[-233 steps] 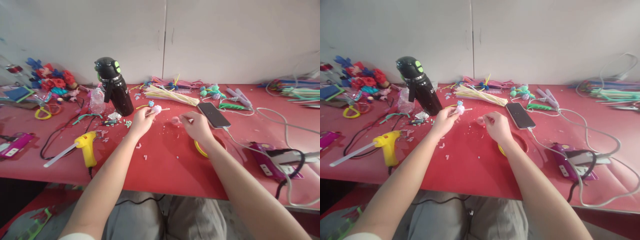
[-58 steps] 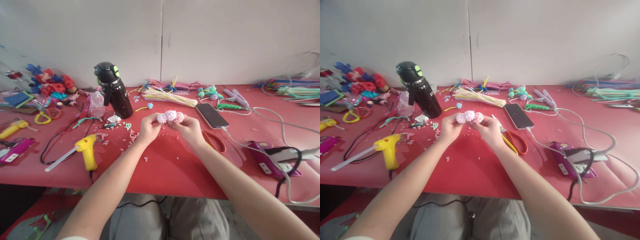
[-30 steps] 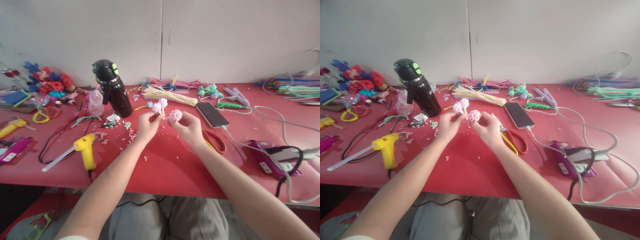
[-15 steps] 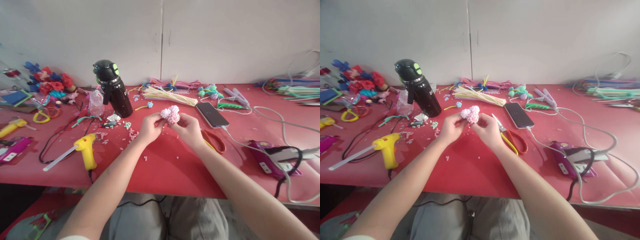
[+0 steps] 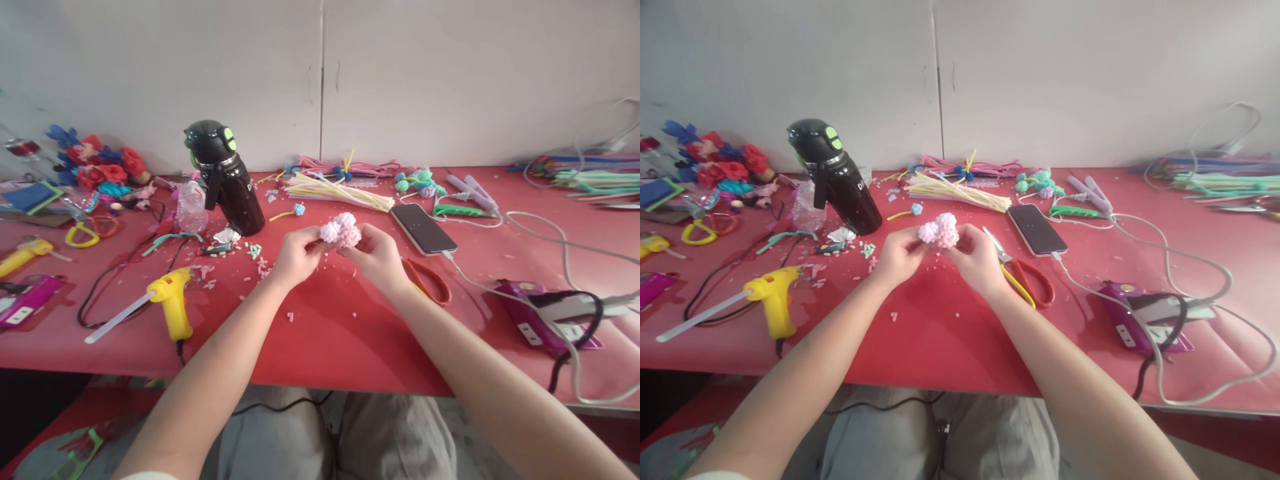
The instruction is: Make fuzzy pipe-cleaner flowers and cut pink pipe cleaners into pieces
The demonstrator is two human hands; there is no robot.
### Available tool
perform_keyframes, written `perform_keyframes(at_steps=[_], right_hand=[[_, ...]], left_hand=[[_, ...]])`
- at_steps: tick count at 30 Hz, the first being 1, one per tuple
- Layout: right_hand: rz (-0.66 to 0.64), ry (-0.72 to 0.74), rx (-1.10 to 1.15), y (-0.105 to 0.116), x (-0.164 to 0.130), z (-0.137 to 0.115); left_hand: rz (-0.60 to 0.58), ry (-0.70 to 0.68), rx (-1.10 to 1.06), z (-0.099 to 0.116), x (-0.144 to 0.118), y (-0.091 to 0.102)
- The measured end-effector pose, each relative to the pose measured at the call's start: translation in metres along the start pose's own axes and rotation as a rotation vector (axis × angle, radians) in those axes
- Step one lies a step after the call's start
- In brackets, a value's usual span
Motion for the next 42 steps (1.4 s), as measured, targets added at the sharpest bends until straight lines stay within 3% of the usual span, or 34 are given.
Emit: perform_keyframes(at_steps=[3,7,11,23,29,36,42], right_hand=[[0.03,0.014,0.02,-0.001,0.0,0.003],[-0.048,0.11,-0.143,-0.001,-0.004,-0.002],[-0.105,0.184,-0.256,0.0,-0.007,-0.007],[-0.126,0.251,-0.323,0.002,-0.007,-0.008],[-0.121,0.251,-0.327,0.002,-0.006,-0.006],[-0.139,0.159,-0.315,0.004,-0.004,-0.001],[-0.161,0.166,-0.357,0.002,-0.004,-0.001]], left_hand=[[0.034,-0.02,0.075,-0.001,0.0,-0.001],[0.041,-0.042,0.147,-0.001,0.0,0.0],[0.018,-0.058,0.137,0.001,0.0,0.001],[-0.067,0.023,0.09,0.0,-0.001,0.001],[0.016,0.032,0.098,-0.004,-0.001,0.001],[0.256,0.115,0.104,-0.015,0.003,0.009],[0.36,0.118,0.117,-0.019,0.006,0.016]])
Point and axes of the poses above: each hand's wrist, its own x-axis towards the middle knuckle, its own y-axis out of the back of the hand, z = x × y, the point moved 1 cm from there along x, towards the middle knuckle, and after that the axes turned 6 degrees about y, right-handed, at the moved point
